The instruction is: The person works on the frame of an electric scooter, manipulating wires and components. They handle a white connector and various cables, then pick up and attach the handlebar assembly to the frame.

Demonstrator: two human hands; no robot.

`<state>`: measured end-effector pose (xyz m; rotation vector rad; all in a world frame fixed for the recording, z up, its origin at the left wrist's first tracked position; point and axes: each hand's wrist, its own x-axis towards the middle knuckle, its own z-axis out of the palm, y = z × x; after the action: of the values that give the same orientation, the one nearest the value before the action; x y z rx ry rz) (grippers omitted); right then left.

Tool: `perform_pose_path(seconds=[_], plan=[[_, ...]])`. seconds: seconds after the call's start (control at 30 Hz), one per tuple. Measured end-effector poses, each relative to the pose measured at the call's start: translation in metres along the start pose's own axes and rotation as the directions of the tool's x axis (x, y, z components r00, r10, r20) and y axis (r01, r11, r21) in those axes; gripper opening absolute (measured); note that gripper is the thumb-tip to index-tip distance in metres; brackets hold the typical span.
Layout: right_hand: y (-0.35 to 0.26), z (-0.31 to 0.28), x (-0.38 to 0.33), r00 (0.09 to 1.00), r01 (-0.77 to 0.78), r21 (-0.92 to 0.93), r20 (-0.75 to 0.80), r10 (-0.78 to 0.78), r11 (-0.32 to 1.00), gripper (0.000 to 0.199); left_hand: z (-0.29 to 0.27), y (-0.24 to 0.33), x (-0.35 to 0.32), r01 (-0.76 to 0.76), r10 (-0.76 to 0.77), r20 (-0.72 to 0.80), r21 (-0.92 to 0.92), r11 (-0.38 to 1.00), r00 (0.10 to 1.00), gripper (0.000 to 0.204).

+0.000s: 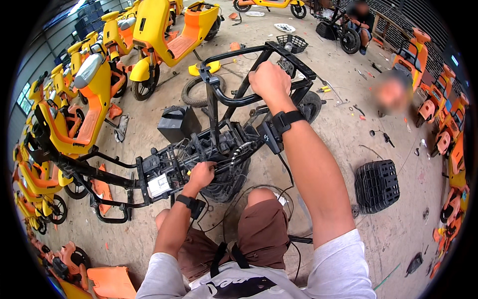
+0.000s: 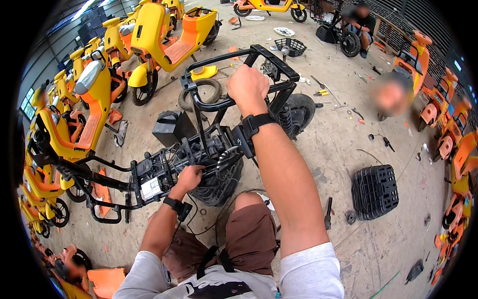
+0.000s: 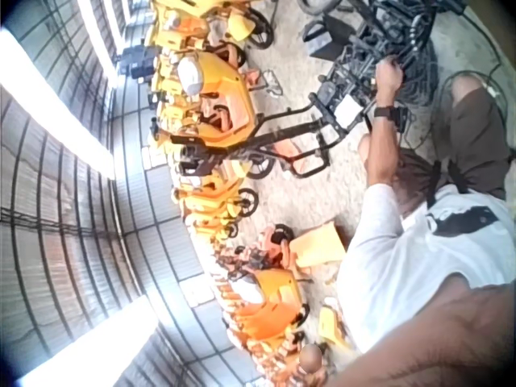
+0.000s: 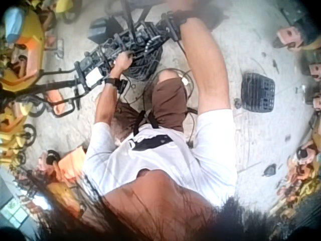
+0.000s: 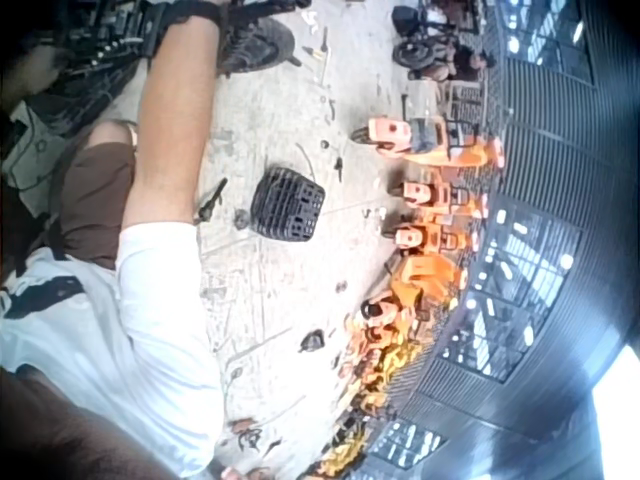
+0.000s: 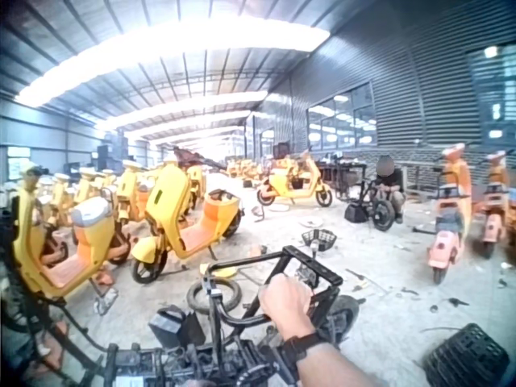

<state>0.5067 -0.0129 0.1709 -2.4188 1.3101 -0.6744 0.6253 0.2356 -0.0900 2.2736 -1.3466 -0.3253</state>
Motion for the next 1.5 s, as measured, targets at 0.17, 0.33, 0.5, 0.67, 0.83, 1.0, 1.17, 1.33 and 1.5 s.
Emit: perform_pose_path(seconds=[0.17,0.33,0.5,0.67,0.83,1.0,1.17,1.33,1.5], plan=[[-0.006,-0.002,-0.003,0.999,-0.007,-0.003,0.033,0.007,1.0,0.032,0.007,0.005,-0.015,-0.065,0.037,0.104,0.286,0.956,0.994,0.024],[0.002,-0.007,-0.004,1.0,0.005,-0.019,0.018,-0.005,1.0,0.033,0.022,0.022,-0.022,-0.161,0.102,0.143,0.511,0.844,0.985,0.03],[-0.008,-0.008,-0.01,1.0,-0.025,0.008,-0.002,0.025,1.0,0.02,0.028,0.016,-0.027,-0.059,0.04,0.054,0.438,0.897,0.998,0.032],[-0.002,-0.004,-0.008,0.998,0.028,0.093,-0.05,-0.024,0.995,0.023,0.031,-0.001,-0.021,-0.028,0.073,-0.182,0.24,0.97,0.981,0.02],[0.002,-0.003,-0.008,0.992,0.023,0.076,-0.127,-0.014,0.997,0.016,0.025,0.002,-0.007,0.001,0.044,-0.194,0.224,0.975,0.98,0.017],[-0.003,0.007,-0.009,0.98,0.058,0.062,-0.195,-0.045,0.996,0.013,0.0,0.019,-0.002,0.104,-0.088,-0.083,0.211,0.972,0.993,0.026],[-0.008,0.073,0.034,0.87,0.0,0.097,-0.491,0.048,0.995,0.005,0.019,-0.012,0.019,-0.044,0.071,-0.048,0.42,0.906,0.996,0.03],[0.017,0.101,0.064,0.824,-0.1,0.088,-0.551,0.132,0.991,0.012,0.031,-0.024,0.052,-0.111,0.083,0.136,0.217,0.97,0.987,0.041],[-0.011,0.095,0.05,0.829,-0.022,0.111,-0.553,0.08,0.994,0.011,0.004,-0.02,0.043,-0.132,0.106,0.147,0.179,0.975,0.983,0.029]])
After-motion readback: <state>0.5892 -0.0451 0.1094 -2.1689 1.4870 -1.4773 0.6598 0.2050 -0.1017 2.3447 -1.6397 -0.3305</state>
